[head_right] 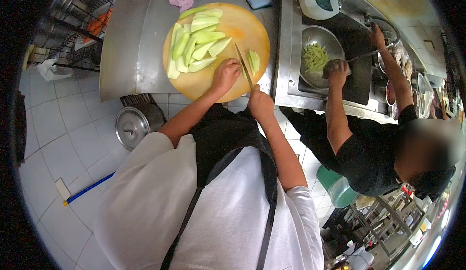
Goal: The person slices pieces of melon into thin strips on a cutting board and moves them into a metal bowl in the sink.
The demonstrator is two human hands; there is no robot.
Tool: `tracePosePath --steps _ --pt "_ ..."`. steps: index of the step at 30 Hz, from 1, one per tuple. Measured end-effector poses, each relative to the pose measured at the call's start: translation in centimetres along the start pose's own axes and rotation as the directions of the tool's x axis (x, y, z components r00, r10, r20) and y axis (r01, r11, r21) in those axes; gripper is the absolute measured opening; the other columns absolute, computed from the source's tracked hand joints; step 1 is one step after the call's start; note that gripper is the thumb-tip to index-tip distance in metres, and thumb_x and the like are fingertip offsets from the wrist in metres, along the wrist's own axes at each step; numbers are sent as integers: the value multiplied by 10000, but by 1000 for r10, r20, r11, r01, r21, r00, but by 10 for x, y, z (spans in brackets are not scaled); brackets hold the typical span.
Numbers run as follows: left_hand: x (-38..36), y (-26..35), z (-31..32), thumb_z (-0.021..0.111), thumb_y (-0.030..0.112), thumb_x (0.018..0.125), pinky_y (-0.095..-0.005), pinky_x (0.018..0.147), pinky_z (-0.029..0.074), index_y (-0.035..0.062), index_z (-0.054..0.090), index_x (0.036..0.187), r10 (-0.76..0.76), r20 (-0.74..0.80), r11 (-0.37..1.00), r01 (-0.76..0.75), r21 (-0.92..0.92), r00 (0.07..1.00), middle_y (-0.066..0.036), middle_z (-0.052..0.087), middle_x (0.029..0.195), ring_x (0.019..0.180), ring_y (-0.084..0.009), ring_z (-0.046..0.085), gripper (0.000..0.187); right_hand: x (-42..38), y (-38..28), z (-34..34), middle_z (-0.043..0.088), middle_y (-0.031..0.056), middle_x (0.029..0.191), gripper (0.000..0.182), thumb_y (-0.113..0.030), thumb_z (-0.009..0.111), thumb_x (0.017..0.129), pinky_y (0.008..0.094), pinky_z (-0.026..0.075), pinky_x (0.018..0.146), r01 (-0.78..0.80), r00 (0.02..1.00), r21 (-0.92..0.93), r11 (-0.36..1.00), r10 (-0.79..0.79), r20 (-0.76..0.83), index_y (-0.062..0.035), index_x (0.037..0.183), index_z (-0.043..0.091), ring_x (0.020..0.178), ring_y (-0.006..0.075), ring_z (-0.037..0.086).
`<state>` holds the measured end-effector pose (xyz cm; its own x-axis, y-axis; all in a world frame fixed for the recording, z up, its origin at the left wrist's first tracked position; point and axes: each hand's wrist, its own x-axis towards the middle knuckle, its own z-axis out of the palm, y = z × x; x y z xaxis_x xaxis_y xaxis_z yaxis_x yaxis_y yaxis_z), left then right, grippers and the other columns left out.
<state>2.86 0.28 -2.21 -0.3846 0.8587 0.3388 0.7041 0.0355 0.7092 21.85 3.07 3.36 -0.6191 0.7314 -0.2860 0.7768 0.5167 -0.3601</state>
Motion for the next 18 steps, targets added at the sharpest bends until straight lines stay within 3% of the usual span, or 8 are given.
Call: tracePosePath --steps 5,11,14,18 --pt "2 2 -2 734 31 782 -417 868 537 -14 736 866 10 13 1000 -10 12 1000 -132 692 962 952 -334 660 96 5 1 12 691 270 749 176 -136 499 979 542 567 654 -14 1000 18 1000 13 8 34 1022 515 727 443 711" --pt "1 8 -4 778 72 755 -439 863 528 0 720 945 42 14 999 -42 25 999 -134 668 1004 970 -344 639 211 14 6 16 703 266 773 196 -152 499 982 535 576 663 7 1000 -13 1000 -7 11 33 1043 517 739 441 716" --pt "-3 15 -6 820 113 731 -454 841 526 13 703 1039 -21 -3 995 21 101 1000 -140 664 1021 963 -350 635 344 10 -7 10 708 248 762 156 -119 501 965 521 583 647 -21 1000 -106 994 23 18 17 1038 520 728 418 727" --pt "0 27 -7 787 105 762 -451 837 526 14 677 1109 -102 39 986 96 137 994 -158 653 1025 970 -351 637 375 5 1 -5 701 238 731 135 -126 516 965 510 580 615 -21 999 -179 984 15 -38 1 1012 509 697 408 726"
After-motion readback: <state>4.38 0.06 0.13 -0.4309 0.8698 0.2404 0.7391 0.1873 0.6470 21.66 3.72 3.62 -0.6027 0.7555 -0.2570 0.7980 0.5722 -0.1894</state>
